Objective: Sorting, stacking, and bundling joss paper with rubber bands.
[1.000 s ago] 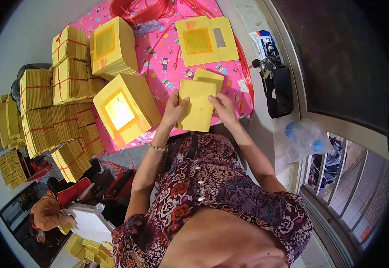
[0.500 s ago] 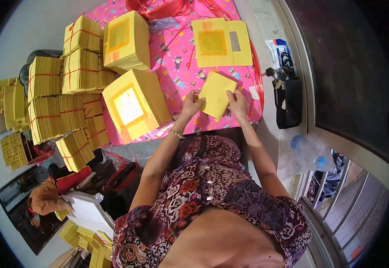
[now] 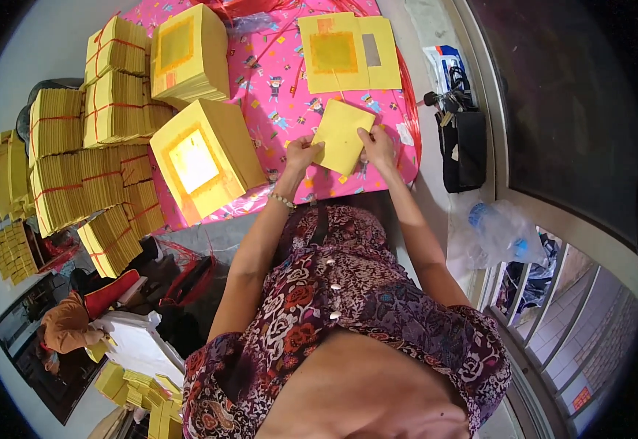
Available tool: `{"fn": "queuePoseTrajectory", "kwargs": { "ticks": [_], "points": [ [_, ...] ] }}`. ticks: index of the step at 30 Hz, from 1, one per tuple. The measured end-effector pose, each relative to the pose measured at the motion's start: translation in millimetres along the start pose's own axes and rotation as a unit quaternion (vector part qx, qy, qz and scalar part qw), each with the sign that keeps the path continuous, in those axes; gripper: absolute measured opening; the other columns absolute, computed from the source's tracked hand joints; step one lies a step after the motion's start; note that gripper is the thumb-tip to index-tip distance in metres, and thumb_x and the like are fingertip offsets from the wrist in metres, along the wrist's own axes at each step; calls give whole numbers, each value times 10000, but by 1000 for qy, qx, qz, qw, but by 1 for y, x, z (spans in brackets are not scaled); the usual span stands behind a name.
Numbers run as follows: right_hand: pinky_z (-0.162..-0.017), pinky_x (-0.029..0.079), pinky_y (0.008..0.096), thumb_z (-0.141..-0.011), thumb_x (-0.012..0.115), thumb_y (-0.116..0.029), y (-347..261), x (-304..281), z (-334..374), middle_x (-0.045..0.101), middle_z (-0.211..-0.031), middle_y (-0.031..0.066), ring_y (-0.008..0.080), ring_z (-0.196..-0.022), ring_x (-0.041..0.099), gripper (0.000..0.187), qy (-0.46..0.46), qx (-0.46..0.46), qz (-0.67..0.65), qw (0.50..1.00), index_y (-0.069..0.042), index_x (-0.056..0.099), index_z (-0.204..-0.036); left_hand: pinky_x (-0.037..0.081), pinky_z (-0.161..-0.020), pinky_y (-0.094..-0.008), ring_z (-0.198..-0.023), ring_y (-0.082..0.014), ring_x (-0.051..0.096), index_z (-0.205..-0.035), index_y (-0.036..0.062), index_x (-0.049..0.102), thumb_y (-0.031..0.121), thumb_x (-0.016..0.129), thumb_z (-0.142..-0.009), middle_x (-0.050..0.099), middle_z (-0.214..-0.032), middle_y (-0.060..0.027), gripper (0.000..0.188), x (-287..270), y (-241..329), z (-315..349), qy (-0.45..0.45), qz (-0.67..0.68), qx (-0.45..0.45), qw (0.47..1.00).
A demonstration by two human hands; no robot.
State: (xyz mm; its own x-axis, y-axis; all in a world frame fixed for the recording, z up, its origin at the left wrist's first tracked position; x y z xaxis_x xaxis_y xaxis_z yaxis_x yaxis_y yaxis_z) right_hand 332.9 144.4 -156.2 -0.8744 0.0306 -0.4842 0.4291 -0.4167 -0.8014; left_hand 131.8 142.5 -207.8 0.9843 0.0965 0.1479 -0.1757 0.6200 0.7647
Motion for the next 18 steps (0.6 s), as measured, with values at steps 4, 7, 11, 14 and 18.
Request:
{"fn": "queuePoseTrajectory", "kwargs": {
  "ticks": [4,7,11,14,18],
  "points": [
    [-416,484,295,-896,592,-337,-10,-5,-9,634,-660,101,167,-489,624,367,-44,20,48,998,29,572,-888,564,-620,-286,-734,-177,660,-1079,-40,586,55,712,-798,667,-912,-103,322,-2,3,-1,-4,-13,-25,1000],
    [-444,487,331,-883,598,-358,-6,-3,-12,635,-634,117,216,-495,630,391,-33,-10,103,994,32,570,-865,557,-608,-285,-718,-172,658,-1064,-33,607,67,715,-789,674,-905,-104,312,1,6,2,-2,-12,-10,1000],
    [-603,500,429,-853,626,-380,-6,-2,-2,633,-699,152,344,-653,641,406,38,-57,258,964,13,554,-921,523,-608,-289,-698,-139,655,-985,8,673,169,728,-744,687,-789,-77,295,4,10,12,60,-292,155,942],
    [-817,444,479,-826,654,-369,-21,-4,17,485,-1159,217,398,-1036,515,550,120,-81,246,959,-7,451,-1187,502,-697,-412,-799,-337,619,-985,15,642,204,691,-710,625,-872,-193,337,11,15,27,113,-342,201,911],
    [-1007,317,514,-845,632,-342,-29,0,35,305,-1363,258,432,-1230,351,712,83,-256,230,935,-22,302,-1389,467,-789,-459,-921,-382,549,-1159,35,549,202,670,-730,561,-958,-200,476,14,19,40,153,-378,263,874]
  ]
}}
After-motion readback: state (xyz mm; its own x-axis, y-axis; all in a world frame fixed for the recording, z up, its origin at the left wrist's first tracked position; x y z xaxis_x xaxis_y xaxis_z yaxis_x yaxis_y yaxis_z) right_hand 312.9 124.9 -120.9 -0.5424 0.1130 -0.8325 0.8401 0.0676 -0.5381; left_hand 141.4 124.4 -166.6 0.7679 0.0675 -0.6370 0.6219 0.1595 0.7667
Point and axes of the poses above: each hand's wrist, its own z-axis away from the middle knuckle, its own x-axis out of the palm, y = z × x, the point moved 1 cm from there along -z, towards the middle knuckle
